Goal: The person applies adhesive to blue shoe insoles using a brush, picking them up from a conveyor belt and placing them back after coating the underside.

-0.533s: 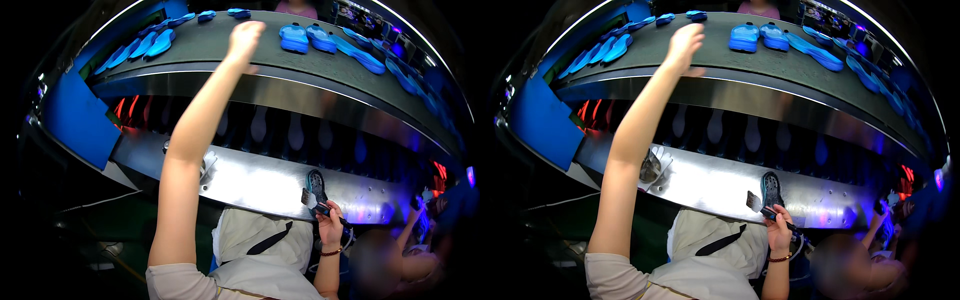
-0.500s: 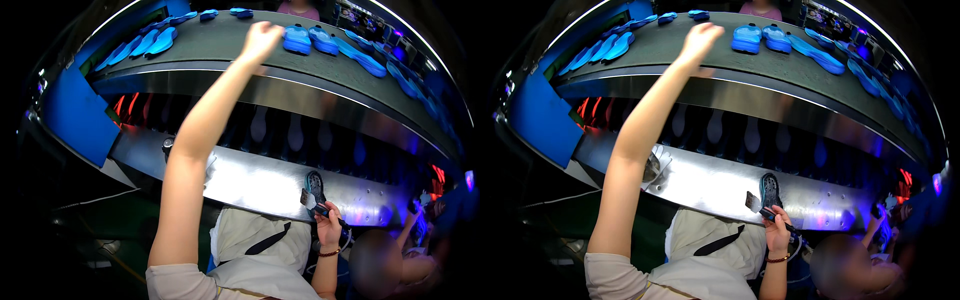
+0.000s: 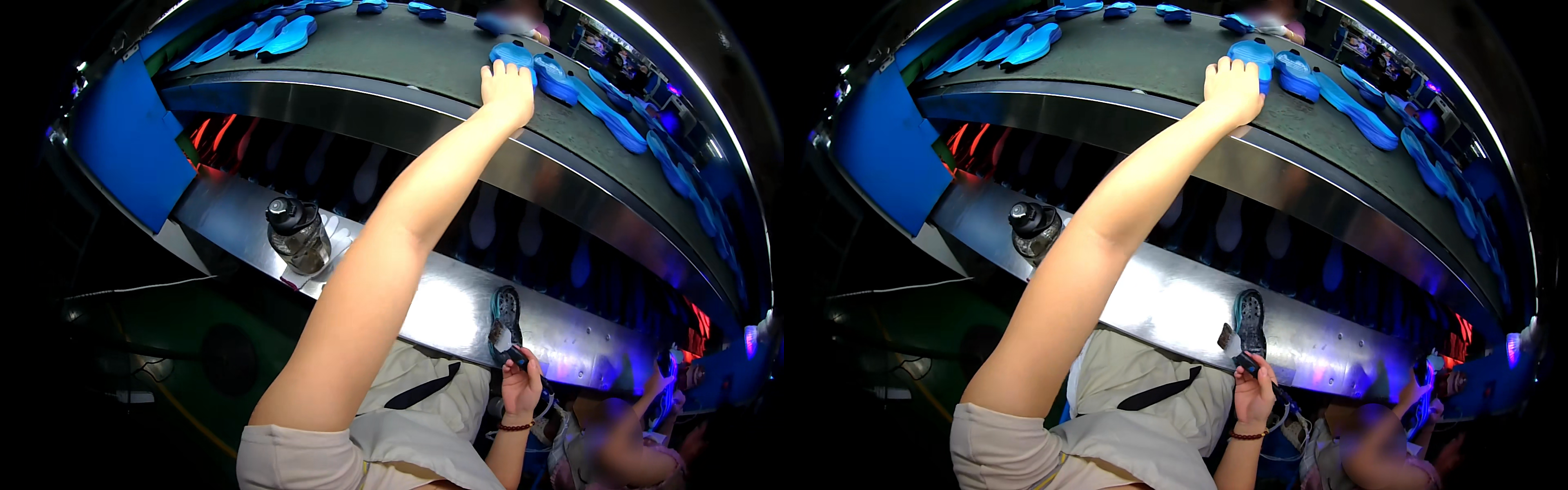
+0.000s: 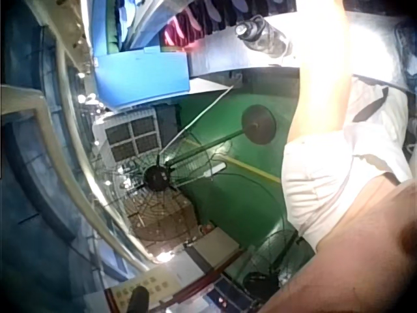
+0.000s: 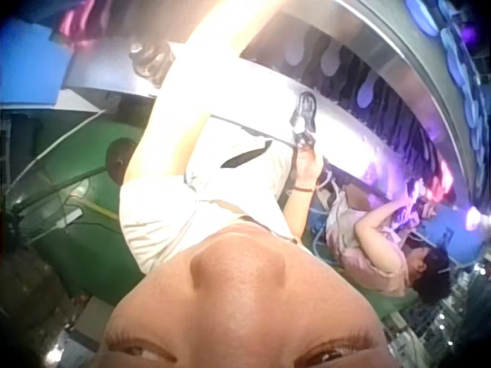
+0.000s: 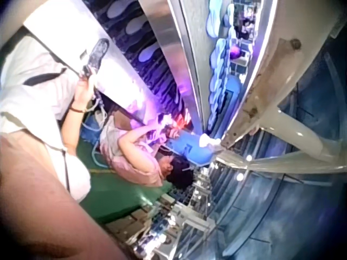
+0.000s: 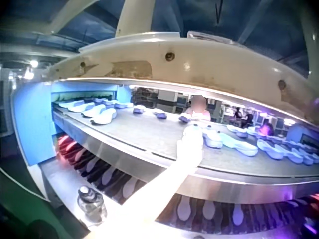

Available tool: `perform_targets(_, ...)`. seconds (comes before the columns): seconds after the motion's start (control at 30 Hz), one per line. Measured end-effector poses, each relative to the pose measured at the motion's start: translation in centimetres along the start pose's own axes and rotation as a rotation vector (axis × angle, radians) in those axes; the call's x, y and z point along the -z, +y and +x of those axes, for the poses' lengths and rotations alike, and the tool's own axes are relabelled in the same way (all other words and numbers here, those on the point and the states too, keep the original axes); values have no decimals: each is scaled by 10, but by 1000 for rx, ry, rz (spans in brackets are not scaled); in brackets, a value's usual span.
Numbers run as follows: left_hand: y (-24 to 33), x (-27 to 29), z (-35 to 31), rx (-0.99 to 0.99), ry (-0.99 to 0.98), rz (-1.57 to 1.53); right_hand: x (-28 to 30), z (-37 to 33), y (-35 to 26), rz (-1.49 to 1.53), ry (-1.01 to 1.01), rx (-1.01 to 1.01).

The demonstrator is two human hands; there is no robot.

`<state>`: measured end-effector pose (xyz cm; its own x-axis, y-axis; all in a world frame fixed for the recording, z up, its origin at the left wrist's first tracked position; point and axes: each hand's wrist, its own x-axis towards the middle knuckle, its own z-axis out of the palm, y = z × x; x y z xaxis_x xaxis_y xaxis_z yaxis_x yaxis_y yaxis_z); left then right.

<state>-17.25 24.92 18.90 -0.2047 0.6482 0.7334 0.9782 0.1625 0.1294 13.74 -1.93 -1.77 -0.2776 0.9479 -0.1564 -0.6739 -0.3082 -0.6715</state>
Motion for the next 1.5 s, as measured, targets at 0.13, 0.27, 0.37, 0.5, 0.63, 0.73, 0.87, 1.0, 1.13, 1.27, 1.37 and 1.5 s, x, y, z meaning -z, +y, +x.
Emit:
perform_targets(0.13,0,28,-20,-298,85,-105,2,-4,-5,-14,16,51)
perform_targets(0.27,-6,70,-83,-98,478,-755,16,-3,-1,-53,93,107)
perform_targets(0.37,-15,81,-120,440,371,-1359,16,4,-4,-12,59,103)
perform_targets(0.5,-38,120,-125,697,-480,-2215,2,11,-20,3,44,222)
perform_targets(0.63,-47,112,-177,518,-581,-2219,-1,6,-29,45,-21,299)
perform_targets(0.73,-57,90,-258,499,-887,-2374,0,6,-25,95,-59,282)
perform_targets(0.87,-33,75,-335,816,-1504,-2216,-17,18,-20,26,-133,177)
perform_targets(1.0,-9,65,-362,906,-1582,-1925,-21,40,5,-158,-89,56)
perform_targets(1.13,9,81,-349,1162,-1255,-2447,-34,59,8,-169,14,4)
perform_targets(1.27,18,81,-346,1080,-1202,-2513,-55,78,-2,-289,-10,95)
perform_targets(1.37,21,73,-355,1184,-1100,-2334,-78,81,-6,-606,-76,200)
perform_targets(1.5,27,71,-348,1316,-866,-2042,-101,64,5,-1219,-305,698)
